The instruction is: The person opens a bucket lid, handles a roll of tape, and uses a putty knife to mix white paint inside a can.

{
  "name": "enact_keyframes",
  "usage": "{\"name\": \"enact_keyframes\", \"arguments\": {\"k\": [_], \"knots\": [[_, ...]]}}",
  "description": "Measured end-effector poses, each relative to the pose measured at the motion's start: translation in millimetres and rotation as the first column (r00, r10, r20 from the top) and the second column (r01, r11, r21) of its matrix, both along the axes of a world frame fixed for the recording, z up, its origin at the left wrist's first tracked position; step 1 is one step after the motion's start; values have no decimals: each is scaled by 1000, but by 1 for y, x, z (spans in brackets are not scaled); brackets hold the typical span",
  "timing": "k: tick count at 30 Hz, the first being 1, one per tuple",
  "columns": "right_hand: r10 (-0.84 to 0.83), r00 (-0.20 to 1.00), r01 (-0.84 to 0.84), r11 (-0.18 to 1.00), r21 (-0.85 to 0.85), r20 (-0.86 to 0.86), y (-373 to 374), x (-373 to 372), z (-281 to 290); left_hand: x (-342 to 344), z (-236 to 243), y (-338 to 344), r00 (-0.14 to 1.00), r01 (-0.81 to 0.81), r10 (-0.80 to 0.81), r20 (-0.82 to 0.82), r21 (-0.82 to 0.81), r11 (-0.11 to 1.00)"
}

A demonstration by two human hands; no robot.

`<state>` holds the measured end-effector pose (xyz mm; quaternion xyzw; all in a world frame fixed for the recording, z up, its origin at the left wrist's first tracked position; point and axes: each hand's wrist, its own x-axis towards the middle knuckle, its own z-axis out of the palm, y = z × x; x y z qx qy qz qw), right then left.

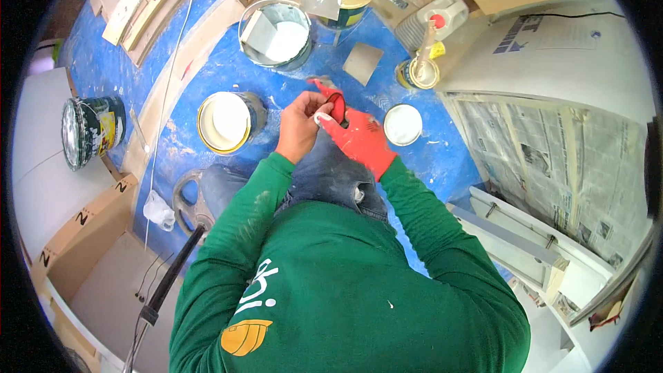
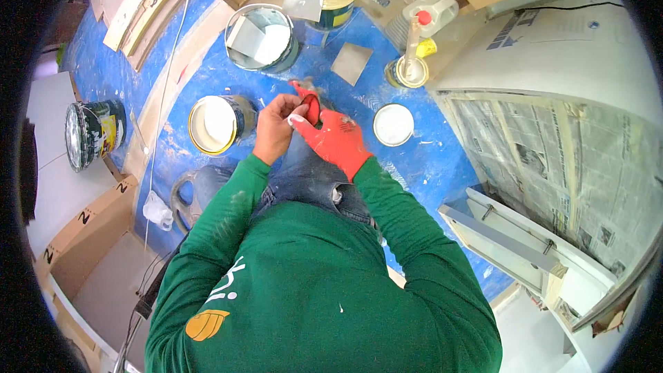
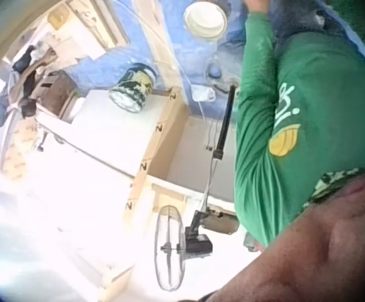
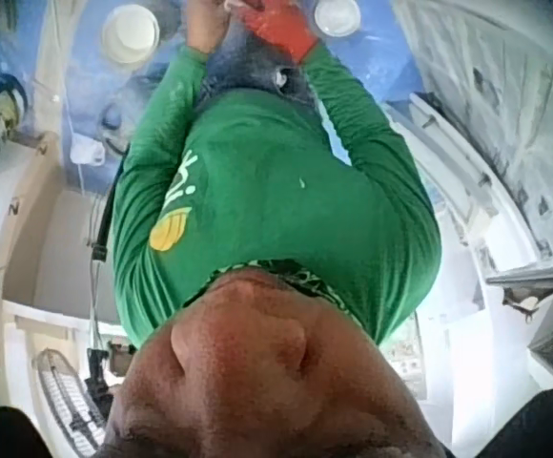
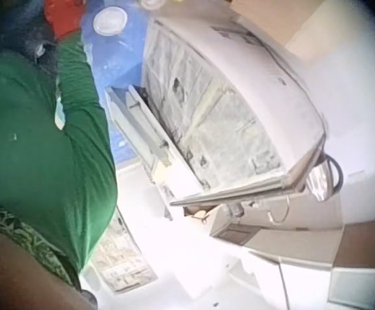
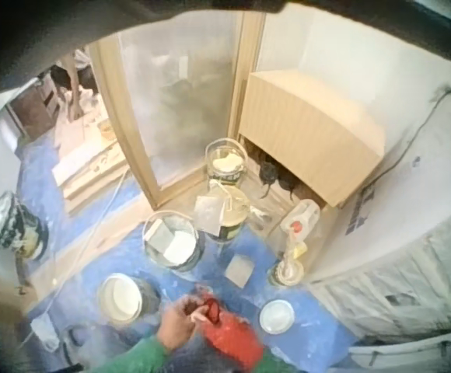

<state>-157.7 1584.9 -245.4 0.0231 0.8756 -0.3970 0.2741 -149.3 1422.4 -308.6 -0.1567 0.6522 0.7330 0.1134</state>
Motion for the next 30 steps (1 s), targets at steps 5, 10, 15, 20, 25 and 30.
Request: {"name": "enact_keyframes", "arguments": {"k": [5,10,15,20,25,30], "knots": [[57,870,-8,995,101,-490,-5,19,-5,34,-6,-25,990,8,-95,-100,-646,763],[174,729,-126,985,121,-662,-20,38,12,68,-27,-46,877,1,124,464,-259,966],[96,894,-63,994,88,-437,-10,34,-47,77,-52,-21,989,15,-125,-83,-771,636],[252,907,-275,961,-24,-338,-30,25,-45,91,0,-32,950,36,-280,-139,-842,539],[209,804,-281,959,-46,-557,-31,25,-51,106,-6,-52,984,48,-178,-32,-903,427],[360,739,-382,920,86,-569,-39,68,-48,70,-17,-65,778,-356,69,625,347,868]]}}
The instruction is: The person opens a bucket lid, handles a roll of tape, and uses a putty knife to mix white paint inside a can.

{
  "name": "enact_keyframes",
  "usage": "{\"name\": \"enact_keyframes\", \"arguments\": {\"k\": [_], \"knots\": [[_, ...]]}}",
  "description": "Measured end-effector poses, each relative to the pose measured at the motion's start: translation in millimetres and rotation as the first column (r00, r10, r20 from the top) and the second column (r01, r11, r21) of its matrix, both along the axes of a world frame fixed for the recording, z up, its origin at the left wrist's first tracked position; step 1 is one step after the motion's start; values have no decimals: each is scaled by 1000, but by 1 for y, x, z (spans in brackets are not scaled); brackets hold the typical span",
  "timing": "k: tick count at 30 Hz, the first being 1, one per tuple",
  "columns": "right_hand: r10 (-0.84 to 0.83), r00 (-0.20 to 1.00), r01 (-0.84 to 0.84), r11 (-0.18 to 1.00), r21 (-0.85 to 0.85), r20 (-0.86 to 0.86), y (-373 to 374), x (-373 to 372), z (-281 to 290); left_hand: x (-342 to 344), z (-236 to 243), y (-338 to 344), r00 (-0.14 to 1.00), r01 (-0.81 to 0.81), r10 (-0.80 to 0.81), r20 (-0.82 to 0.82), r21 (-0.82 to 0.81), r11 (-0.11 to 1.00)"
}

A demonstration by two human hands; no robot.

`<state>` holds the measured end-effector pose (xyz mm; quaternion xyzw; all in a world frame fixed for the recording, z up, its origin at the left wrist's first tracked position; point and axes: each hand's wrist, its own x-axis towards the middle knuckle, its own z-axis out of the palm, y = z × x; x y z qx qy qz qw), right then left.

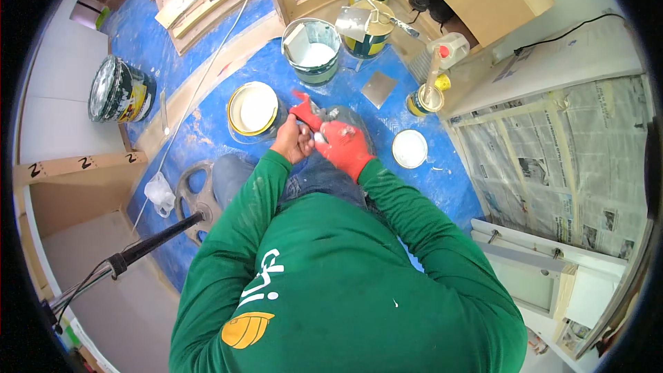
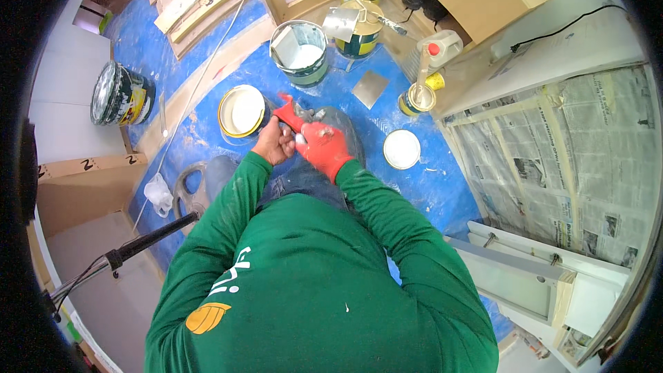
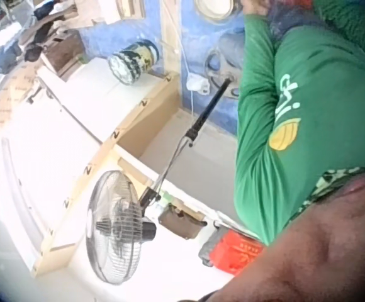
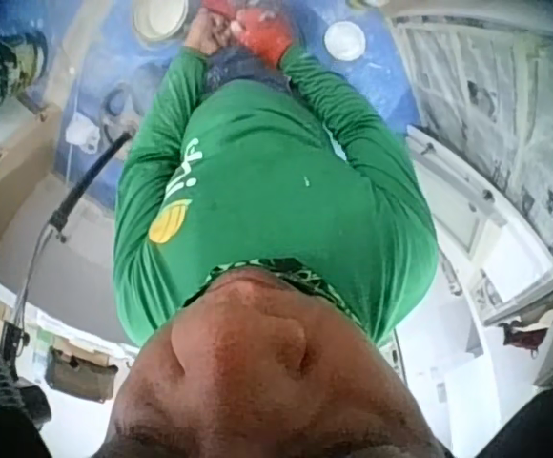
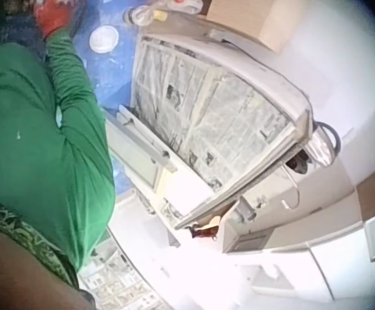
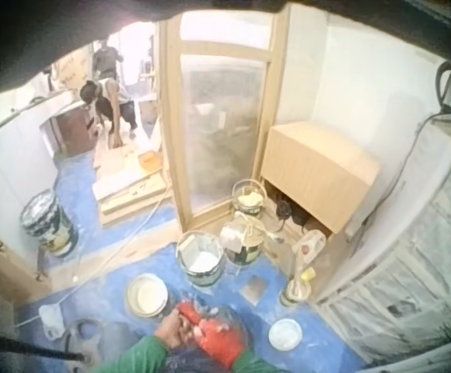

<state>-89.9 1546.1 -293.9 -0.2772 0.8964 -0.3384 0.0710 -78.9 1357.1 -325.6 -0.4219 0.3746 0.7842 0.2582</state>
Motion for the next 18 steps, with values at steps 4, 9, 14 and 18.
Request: {"name": "enact_keyframes", "arguments": {"k": [4,9,14,18], "knots": [[9,993,-35,972,234,114,2,1,-4,-22,24,16,877,-364,433,-208,303,881],[-150,984,151,989,4,-97,-14,-22,6,-24,27,21,728,-453,408,-550,59,889],[-145,955,99,978,-182,-260,-12,-33,32,-35,40,15,600,-644,636,-486,179,744],[-40,932,-50,970,-238,-360,-15,-13,47,-25,12,19,633,-468,-378,-675,-723,508]]}}
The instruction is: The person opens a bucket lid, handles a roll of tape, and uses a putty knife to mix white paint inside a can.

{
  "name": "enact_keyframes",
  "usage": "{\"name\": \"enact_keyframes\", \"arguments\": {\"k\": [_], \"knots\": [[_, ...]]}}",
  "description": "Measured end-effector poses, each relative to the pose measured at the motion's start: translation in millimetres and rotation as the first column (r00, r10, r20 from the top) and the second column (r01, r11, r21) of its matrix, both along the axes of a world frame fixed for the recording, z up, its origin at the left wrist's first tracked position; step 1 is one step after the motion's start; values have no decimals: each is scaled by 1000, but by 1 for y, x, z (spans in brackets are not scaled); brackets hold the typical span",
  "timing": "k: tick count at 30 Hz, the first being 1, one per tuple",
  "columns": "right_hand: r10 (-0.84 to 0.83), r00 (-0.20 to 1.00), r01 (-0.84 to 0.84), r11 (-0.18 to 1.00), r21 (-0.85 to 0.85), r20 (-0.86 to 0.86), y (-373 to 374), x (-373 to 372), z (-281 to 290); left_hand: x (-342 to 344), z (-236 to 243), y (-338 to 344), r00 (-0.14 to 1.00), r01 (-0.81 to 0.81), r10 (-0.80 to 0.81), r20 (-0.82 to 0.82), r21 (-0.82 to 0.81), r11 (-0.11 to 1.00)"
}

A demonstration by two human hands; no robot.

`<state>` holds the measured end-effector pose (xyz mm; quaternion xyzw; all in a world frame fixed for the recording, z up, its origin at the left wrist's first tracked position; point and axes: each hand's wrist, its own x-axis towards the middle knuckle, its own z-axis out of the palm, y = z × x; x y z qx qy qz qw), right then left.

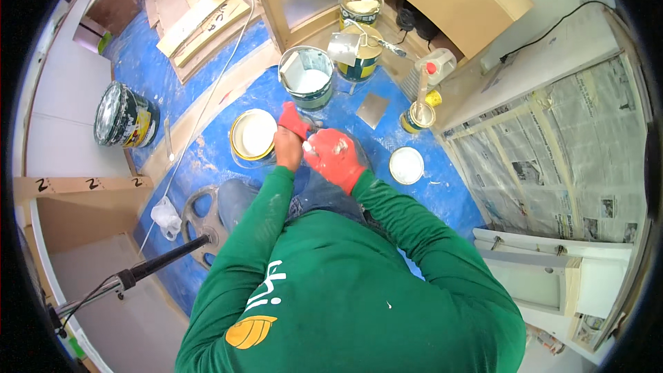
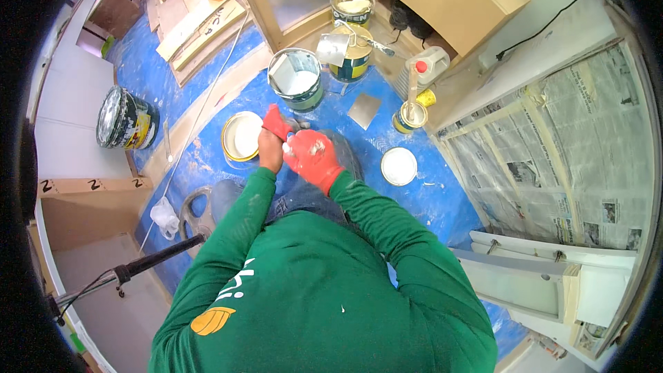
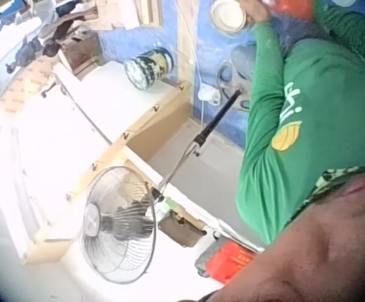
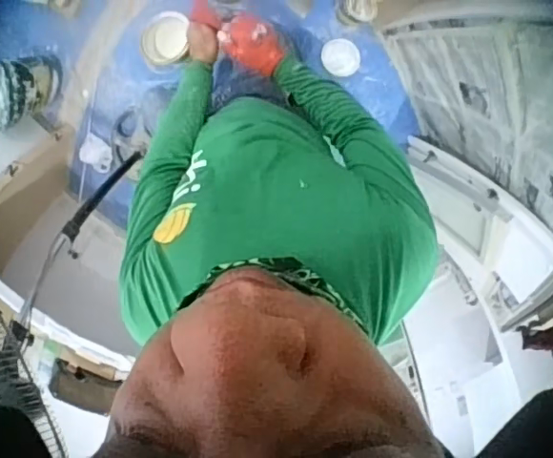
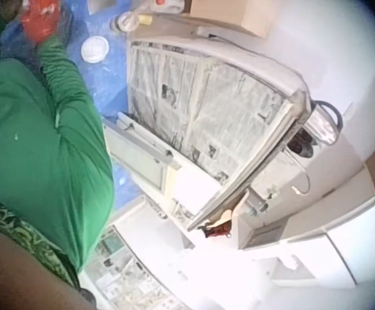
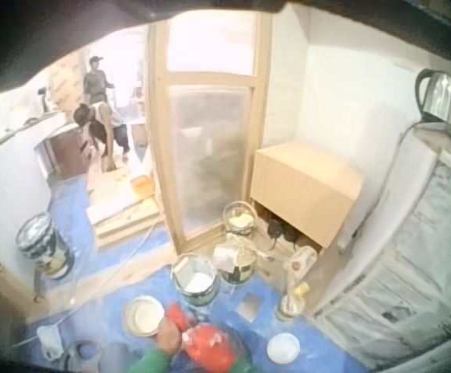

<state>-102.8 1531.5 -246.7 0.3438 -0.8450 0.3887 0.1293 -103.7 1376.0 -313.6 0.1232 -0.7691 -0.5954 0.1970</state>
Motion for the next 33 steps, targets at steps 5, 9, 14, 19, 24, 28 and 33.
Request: {"name": "enact_keyframes", "arguments": {"k": [5,9,14,19,24,28,33], "knots": [[229,973,-226,972,71,-38,-2,26,3,-11,-41,-45,990,116,-112,83,-44,992],[199,974,-206,977,52,105,-5,26,-2,-36,22,-33,770,177,-635,-63,-935,308],[207,976,-203,977,-68,62,-2,31,-5,-29,100,0,759,629,-643,105,-372,682],[243,969,-241,969,-46,47,-9,36,19,-21,35,-48,843,378,-534,55,-767,518],[274,960,-267,959,-100,62,1,38,21,-11,102,-14,829,227,-560,20,-925,303],[344,939,-342,933,-108,2,1,39,43,-6,143,8,892,291,-448,-59,-682,670],[340,940,-336,936,-102,23,8,43,51,-4,144,14,874,479,-415,254,-294,827]]}}
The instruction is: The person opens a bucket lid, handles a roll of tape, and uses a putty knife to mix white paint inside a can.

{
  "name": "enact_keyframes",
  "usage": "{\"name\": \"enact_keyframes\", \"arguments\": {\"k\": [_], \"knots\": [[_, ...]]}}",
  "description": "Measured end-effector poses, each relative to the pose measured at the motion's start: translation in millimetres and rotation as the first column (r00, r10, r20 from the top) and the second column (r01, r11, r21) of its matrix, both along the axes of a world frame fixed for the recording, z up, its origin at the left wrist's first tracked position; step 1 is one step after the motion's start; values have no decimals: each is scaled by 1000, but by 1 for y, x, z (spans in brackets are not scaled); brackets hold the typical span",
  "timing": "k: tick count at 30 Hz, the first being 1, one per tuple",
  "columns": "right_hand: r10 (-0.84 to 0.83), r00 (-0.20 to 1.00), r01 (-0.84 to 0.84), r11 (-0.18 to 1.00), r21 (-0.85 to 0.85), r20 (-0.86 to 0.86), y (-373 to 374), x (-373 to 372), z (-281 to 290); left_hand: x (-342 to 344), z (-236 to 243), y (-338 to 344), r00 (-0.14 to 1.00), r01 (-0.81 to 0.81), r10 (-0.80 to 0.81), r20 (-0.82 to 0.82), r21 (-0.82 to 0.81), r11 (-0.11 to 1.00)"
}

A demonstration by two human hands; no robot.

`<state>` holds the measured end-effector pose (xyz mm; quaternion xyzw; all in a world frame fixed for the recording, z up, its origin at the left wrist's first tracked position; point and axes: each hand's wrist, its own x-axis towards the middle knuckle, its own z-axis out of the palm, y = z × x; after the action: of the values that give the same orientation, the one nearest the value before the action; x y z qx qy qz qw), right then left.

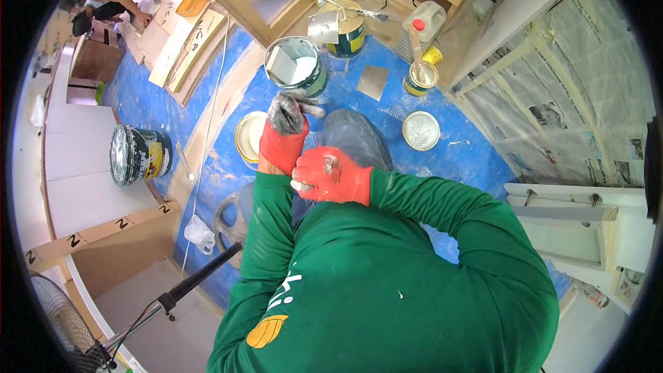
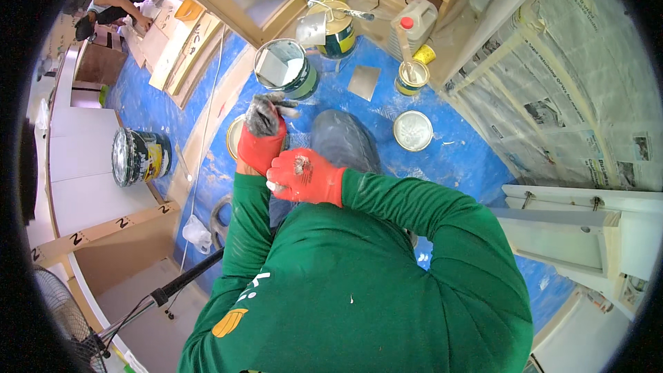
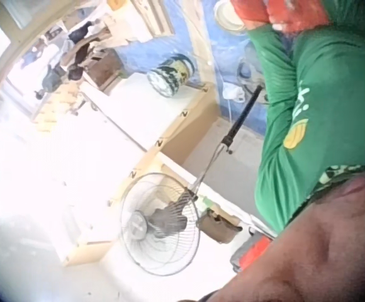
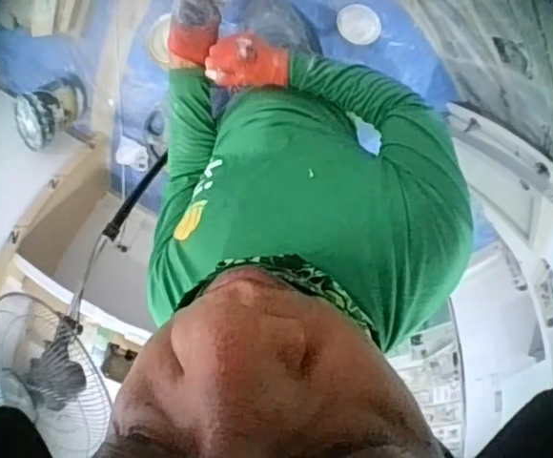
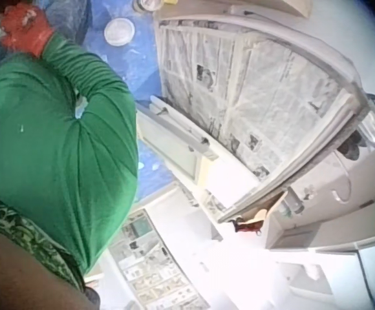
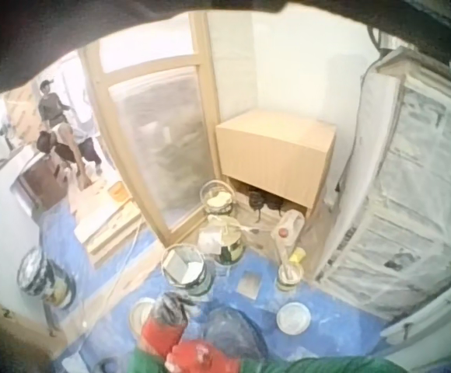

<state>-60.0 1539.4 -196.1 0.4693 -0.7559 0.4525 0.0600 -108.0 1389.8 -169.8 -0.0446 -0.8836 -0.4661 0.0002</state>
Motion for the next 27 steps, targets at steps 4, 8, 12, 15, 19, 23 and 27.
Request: {"name": "enact_keyframes", "arguments": {"k": [4,8,12,15,19,23,27], "knots": [[-3,1000,3,999,-35,5,-1,5,-4,6,36,22,993,34,-19,-113,140,990],[56,997,-49,990,-133,50,-8,7,7,10,48,24,987,136,-89,-133,408,903],[51,999,-50,989,-137,7,-7,3,25,2,14,-19,914,-37,-210,-347,-586,809],[93,996,-94,992,-87,-15,-4,1,25,-8,3,-27,842,-262,-257,-474,-776,574],[110,992,-102,986,-135,55,1,10,22,-2,2,-35,895,-306,-79,-440,-731,610],[-92,985,88,995,39,143,-2,0,3,-16,18,-27,896,-431,201,-396,-671,603],[-174,960,200,975,-101,219,-27,-10,-5,0,55,-1,867,-299,-217,-448,-817,493]]}}
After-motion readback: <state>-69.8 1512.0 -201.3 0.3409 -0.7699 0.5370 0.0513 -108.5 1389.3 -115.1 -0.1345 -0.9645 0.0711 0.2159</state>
